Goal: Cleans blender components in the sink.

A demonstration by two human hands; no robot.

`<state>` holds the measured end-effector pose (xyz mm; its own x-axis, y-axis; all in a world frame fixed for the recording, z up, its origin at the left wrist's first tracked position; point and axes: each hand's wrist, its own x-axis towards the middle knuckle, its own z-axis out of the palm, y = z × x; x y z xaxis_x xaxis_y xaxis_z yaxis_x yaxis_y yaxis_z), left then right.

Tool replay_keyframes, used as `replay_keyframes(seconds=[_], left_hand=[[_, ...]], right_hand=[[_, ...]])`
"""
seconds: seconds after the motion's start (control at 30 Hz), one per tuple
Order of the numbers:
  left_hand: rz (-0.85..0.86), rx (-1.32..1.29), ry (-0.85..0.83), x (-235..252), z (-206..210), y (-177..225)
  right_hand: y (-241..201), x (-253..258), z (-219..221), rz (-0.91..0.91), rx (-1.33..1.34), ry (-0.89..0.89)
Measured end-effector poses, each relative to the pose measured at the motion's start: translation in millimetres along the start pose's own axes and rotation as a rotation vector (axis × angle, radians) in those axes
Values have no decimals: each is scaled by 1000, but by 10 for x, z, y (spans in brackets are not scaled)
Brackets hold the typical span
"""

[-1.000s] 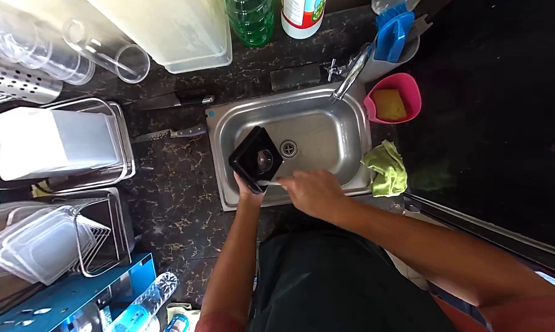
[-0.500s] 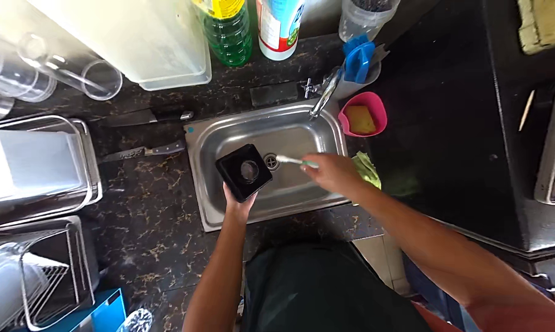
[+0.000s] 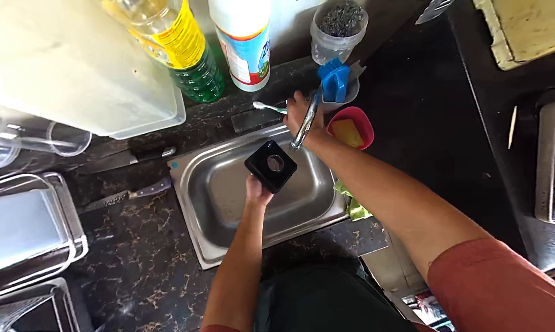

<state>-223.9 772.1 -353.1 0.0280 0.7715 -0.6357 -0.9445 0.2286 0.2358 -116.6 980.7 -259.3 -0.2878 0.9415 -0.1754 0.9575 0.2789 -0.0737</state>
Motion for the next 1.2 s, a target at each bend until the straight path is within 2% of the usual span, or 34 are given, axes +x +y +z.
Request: replay_keyframes(seconds=[0.1, 0.2, 0.3, 0.37, 0.4, 0.5, 0.53, 0.63, 0.73, 0.8, 0.9, 1.0, 1.13, 1.2], left_hand=[[-37, -8, -40, 152, -21, -39], [-149, -87, -16, 171, -14, -39], [-203, -84, 63, 147, 5, -59], [-156, 10, 71, 96, 40, -89], [-123, 72, 91, 61, 88, -103], [-66, 169, 181, -44, 240, -125], [-41, 199, 206, -47, 286, -112], [1, 302, 216, 26, 293, -33], [7, 250, 264, 63, 313, -66], [21, 246, 238, 110, 334, -76], [19, 248, 124, 164, 229, -120], [19, 154, 40, 231, 171, -209], [-7, 122, 25, 329, 57, -184], [-46, 67, -5, 330, 10, -180]], right_hand=[[101, -186, -90, 12, 143, -1], [315, -808, -249, 30, 448, -80], [534, -1356, -92, 113, 597, -292], [571, -1502, 58, 136, 522, -444], [550, -1520, 123, 116, 461, -450], [451, -1485, 311, 3, 299, -320], [412, -1475, 306, -17, 254, -334], [275, -1459, 51, -6, 162, -520], [298, -1318, 5, -19, 148, -420], [324, -1247, 30, -34, 109, -410], [266, -1247, -149, -29, 79, -495], [313, -1211, -130, -1, 67, -436], [294, -1257, -250, 24, 76, -602], [330, -1213, -192, 28, 94, -510]])
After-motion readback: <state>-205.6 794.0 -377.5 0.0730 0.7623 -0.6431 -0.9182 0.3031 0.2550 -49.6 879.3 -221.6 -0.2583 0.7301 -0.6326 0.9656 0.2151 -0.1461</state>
